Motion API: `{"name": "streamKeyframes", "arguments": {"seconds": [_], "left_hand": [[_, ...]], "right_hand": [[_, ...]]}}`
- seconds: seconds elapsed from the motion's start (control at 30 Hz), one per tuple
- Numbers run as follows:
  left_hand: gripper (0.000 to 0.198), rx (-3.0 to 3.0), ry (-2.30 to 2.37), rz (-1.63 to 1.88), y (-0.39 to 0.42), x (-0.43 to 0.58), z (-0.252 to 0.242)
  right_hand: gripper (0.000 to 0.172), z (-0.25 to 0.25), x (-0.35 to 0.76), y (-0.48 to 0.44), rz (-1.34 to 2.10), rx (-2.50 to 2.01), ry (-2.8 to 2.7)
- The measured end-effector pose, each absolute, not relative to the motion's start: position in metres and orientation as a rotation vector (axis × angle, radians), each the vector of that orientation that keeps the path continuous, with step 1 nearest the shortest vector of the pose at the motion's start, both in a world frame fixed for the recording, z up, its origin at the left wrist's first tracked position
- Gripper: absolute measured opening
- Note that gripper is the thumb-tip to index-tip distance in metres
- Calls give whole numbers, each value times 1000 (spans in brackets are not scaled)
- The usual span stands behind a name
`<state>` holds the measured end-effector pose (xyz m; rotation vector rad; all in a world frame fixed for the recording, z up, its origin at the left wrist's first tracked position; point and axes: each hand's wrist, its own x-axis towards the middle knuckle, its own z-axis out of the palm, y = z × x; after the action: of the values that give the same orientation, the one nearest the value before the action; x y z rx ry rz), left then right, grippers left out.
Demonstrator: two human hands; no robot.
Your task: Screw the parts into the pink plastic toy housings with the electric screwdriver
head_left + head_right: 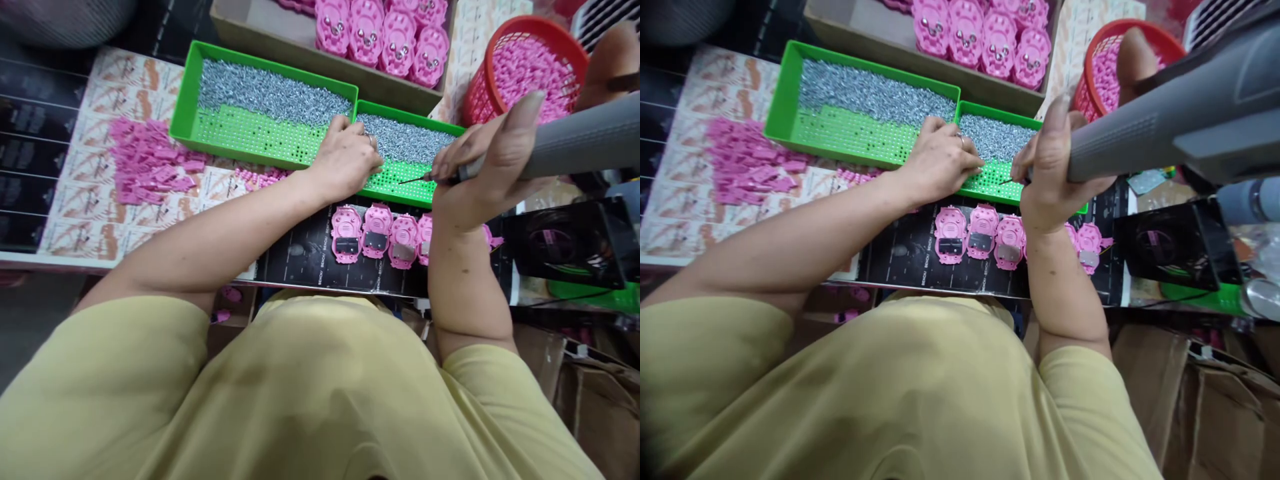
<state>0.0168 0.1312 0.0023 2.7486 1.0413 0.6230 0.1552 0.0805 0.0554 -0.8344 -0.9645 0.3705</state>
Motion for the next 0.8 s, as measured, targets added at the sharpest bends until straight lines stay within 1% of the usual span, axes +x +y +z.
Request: {"name": "streamKeyframes", "arguments": {"seconds": [0.13, 0.23, 0.3, 0.37, 0.5, 0.67, 0.8], "left_hand": [[22, 2689, 1055, 694, 106, 1, 20], [28, 2705, 1035, 651, 69, -19, 26], [31, 2719, 1013, 609, 42, -31, 22], [29, 2694, 1013, 612, 20, -39, 14], [22, 2582, 986, 731, -1, -46, -1], [21, 2576, 985, 763, -6, -48, 0], [25, 2605, 971, 770, -8, -49, 3]], "right_hand": [[55, 66, 149, 60, 553, -775, -948], [55, 76, 140, 36, 674, -696, -999], [51, 80, 134, 21, 758, -618, -1122], [46, 80, 128, 7, 842, -570, -1242], [45, 75, 114, -9, 974, -604, -1201], [44, 73, 105, -14, 1000, -636, -1168], [44, 71, 106, -16, 993, -621, -1200]]}}
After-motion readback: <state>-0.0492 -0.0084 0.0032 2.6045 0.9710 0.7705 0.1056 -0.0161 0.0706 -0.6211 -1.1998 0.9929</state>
